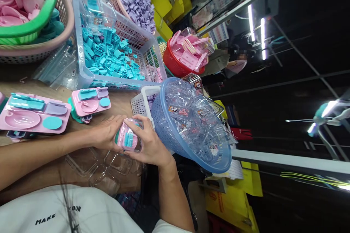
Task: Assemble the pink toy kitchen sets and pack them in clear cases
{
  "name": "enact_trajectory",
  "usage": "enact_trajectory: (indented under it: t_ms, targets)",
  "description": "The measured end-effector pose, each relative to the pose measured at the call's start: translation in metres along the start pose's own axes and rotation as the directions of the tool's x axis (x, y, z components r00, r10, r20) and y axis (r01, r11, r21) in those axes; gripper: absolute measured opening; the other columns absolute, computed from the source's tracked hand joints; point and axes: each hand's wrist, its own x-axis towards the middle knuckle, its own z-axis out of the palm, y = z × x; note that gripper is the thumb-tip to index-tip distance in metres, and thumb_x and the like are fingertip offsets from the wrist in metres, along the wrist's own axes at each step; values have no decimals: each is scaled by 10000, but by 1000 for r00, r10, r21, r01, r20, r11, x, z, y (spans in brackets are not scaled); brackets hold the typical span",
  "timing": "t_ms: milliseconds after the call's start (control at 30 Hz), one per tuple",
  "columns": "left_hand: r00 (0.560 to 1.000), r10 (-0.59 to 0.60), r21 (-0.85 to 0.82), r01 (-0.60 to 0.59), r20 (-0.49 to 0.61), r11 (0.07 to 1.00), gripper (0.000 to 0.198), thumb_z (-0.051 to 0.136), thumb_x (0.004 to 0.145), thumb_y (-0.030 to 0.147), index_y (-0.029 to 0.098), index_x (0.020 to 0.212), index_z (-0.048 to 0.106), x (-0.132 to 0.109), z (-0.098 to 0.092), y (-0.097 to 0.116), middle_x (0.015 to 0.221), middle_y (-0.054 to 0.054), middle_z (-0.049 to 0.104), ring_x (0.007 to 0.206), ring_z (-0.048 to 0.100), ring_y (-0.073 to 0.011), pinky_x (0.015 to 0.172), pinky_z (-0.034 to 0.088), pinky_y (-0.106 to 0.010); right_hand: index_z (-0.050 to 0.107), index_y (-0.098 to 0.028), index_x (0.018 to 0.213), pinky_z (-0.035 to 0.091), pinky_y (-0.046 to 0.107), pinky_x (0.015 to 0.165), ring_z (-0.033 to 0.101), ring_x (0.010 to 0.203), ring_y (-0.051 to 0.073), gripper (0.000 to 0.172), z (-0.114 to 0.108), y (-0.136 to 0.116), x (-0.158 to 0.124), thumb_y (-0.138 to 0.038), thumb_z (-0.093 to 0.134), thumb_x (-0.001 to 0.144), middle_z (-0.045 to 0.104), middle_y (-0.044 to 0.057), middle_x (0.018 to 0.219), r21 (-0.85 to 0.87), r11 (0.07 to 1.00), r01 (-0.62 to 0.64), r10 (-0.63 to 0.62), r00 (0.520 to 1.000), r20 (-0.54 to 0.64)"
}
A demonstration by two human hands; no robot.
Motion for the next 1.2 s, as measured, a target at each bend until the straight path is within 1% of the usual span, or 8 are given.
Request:
enact_trajectory:
  t_ms: [133,267,467,633,867,1033,1100,1200]
  targets:
    - [1000,-6,-14,6,-1,1000,1025,882,578,466,115,1391,367,1,-2,2,1407,-239,505,1311,503,-440,1059,465,-574,331,-298,1557,436,506,1133,418,1368,327,955,-6,-5,4,-381,832,748,345,133,1439,-25,1000,-5,7,998,62]
    - [1000,9,-20,-9,-13,1000,1004,892,559,491,128,1352,395,2,-2,1,1363,-218,531,1275,522,-438,1046,463,-583,346,-293,1545,421,508,1151,396,1393,329,977,-4,-4,1,-437,855,724,319,135,1458,-19,998,-58,59,996,65]
    - [996,57,-60,-62,-71,996,1047,888,575,515,141,1399,361,2,6,-7,1365,-206,522,1271,531,-397,1073,440,-536,363,-303,1536,423,505,1148,409,1381,313,911,-6,-6,4,-324,819,747,342,124,1438,-16,999,-40,41,996,78]
    - [987,111,-84,-121,-114,989,997,876,595,525,172,1386,382,2,8,-10,1336,-173,541,1241,549,-380,1041,463,-521,347,-312,1545,426,508,1144,414,1373,318,918,-10,-9,9,-324,809,752,345,122,1427,-2,999,-48,48,993,105]
    - [997,68,-63,-69,-32,996,895,892,588,465,113,1279,445,2,0,-4,1253,-192,564,1175,566,-388,991,497,-528,365,-310,1531,415,500,1158,408,1374,314,925,4,1,-3,-328,829,731,335,113,1416,44,998,-53,53,999,7]
    - [997,77,-43,-78,-25,996,948,895,584,466,117,1320,411,2,-1,-5,1296,-191,551,1205,557,-386,1012,486,-512,402,-318,1506,421,503,1152,417,1356,313,909,14,6,-9,-367,846,715,345,105,1402,93,995,-29,37,996,-82]
    - [997,78,-33,-78,-20,996,935,891,585,470,127,1316,419,2,-1,-5,1284,-182,562,1183,575,-379,1002,492,-501,400,-317,1507,418,504,1154,414,1356,313,906,14,5,-10,-374,845,720,344,105,1398,97,995,-40,47,996,-73]
    - [995,88,-33,-89,-35,995,936,885,581,487,136,1320,430,2,-1,-6,1285,-180,568,1170,586,-382,990,500,-504,375,-309,1521,403,510,1165,400,1371,313,930,8,2,-8,-349,845,720,330,110,1405,80,993,-86,86,996,-1]
